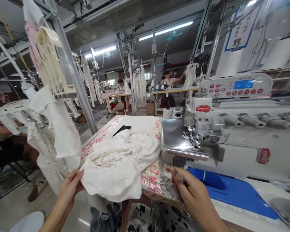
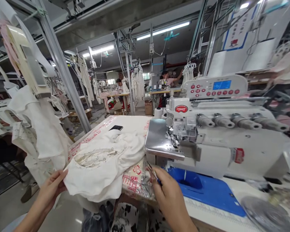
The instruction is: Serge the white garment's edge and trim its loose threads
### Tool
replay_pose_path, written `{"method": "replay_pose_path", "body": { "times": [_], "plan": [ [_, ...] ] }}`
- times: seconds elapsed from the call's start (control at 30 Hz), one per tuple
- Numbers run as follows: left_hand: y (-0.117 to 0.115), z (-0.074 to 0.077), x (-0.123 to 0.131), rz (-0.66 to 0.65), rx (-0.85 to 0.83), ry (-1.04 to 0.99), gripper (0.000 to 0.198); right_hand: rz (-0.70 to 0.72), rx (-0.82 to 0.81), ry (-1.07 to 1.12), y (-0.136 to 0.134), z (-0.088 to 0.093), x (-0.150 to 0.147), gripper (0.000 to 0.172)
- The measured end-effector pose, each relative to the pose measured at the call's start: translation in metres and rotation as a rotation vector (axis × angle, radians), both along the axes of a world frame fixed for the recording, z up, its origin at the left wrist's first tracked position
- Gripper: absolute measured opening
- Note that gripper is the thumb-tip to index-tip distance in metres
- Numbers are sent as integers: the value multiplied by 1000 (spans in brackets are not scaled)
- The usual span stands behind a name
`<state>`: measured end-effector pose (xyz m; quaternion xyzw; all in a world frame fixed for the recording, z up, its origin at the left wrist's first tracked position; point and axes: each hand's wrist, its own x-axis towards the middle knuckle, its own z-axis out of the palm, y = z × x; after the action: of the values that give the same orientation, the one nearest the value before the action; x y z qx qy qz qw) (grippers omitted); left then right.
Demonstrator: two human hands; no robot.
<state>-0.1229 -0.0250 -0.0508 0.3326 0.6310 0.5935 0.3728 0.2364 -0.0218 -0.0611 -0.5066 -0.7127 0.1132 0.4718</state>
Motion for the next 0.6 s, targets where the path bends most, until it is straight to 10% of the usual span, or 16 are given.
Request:
{"method": "replay_pose_path", "body": {
  "times": [0.17,0.3,0.47,0.6],
  "plan": [
    [1,-14,-7,25,53,336,42,-12,-95,89,-1,5,-7,37],
    [22,17,16,158,365,799,38,-26,-110,127,6,20,-47,34],
    [65,65,63,-201,383,1188,20,1,-173,59,17,25,-94,26],
    [81,70,58,-291,311,1175,18,-7,-216,105,2,14,-72,30]
  ]
}}
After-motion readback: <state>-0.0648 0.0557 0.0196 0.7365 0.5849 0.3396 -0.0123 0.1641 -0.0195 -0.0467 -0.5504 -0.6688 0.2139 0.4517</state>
